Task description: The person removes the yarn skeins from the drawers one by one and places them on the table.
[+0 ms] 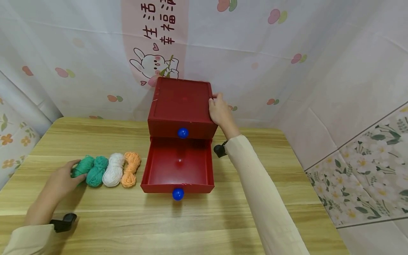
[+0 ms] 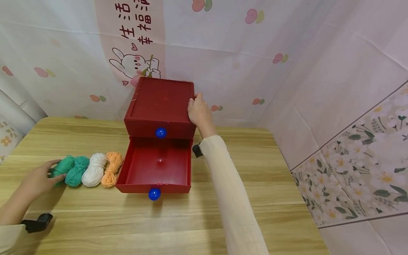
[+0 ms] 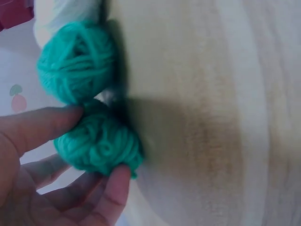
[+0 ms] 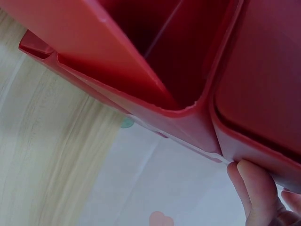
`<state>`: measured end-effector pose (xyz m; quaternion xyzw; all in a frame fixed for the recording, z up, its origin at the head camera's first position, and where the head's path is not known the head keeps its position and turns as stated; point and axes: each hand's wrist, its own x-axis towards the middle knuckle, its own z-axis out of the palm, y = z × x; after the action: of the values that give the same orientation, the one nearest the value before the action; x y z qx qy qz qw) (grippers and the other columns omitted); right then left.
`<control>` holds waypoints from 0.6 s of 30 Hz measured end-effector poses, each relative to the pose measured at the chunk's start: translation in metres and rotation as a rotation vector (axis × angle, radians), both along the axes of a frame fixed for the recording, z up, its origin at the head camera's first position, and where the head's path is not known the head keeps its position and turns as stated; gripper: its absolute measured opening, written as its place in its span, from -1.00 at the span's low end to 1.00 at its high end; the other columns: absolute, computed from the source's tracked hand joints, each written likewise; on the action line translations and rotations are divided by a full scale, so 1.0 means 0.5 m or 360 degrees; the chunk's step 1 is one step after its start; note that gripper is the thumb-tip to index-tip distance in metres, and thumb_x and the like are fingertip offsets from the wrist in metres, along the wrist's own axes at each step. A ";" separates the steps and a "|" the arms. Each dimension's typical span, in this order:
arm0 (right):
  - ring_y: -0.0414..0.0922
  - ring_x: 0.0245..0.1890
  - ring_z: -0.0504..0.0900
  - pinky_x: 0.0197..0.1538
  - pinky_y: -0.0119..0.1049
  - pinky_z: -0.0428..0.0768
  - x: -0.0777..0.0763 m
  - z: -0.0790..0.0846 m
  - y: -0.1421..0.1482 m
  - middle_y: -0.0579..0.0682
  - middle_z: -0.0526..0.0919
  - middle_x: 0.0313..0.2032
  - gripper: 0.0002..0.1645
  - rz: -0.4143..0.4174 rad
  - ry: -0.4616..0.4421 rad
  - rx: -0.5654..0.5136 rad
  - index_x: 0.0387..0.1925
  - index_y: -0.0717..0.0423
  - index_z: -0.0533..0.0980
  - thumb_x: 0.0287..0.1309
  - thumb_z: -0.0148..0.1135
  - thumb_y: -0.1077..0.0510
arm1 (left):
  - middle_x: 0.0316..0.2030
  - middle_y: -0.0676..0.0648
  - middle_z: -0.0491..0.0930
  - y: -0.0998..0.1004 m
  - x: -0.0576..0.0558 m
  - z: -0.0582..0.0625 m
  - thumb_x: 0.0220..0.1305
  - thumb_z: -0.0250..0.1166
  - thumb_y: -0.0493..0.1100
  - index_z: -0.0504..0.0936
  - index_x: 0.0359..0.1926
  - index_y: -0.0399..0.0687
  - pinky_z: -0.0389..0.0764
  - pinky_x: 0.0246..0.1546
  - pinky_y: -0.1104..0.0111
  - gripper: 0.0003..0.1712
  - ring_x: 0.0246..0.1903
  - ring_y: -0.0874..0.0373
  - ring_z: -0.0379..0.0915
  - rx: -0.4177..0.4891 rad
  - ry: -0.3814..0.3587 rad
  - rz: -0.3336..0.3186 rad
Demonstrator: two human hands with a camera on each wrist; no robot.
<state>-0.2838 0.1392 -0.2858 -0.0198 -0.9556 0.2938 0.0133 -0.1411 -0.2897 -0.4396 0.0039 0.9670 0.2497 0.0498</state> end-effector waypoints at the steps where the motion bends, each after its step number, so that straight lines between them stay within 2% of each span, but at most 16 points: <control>1: 0.16 0.06 0.43 0.14 -0.01 0.35 0.000 0.000 0.000 0.21 0.43 0.18 -0.47 0.0002 0.0001 0.0000 0.30 0.09 0.08 0.43 -0.37 -0.05 | -0.02 -0.73 0.25 -0.003 0.000 0.001 0.27 0.14 -0.19 0.10 0.20 -0.63 0.37 -0.18 -0.26 -0.31 -0.07 -0.62 0.23 0.0027 -0.0030 -0.0009; 12: 0.18 0.08 0.40 0.14 0.00 0.35 0.002 0.003 -0.002 0.20 0.41 0.20 -0.47 0.0005 -0.0012 -0.0002 0.31 0.09 0.07 0.43 -0.37 -0.06 | 0.06 -0.78 0.12 -0.022 0.012 0.020 0.39 -0.02 -0.13 -0.11 0.28 -0.66 0.45 -0.18 -0.18 -0.26 0.03 -0.63 0.16 0.0189 -0.0238 -0.0148; 18: 0.16 0.09 0.42 0.15 -0.02 0.35 0.000 0.000 -0.002 0.19 0.40 0.21 -0.47 0.0011 -0.0005 -0.0017 0.31 0.09 0.07 0.43 -0.37 -0.05 | 0.07 -0.78 0.09 -0.018 0.014 0.021 0.40 -0.03 -0.15 -0.10 0.27 -0.66 0.46 -0.17 -0.18 -0.28 0.03 -0.63 0.15 0.0229 -0.0233 -0.0188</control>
<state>-0.2837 0.1384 -0.2856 -0.0170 -0.9541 0.2988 0.0107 -0.1339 -0.2987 -0.4293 0.0463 0.9385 0.3145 0.1346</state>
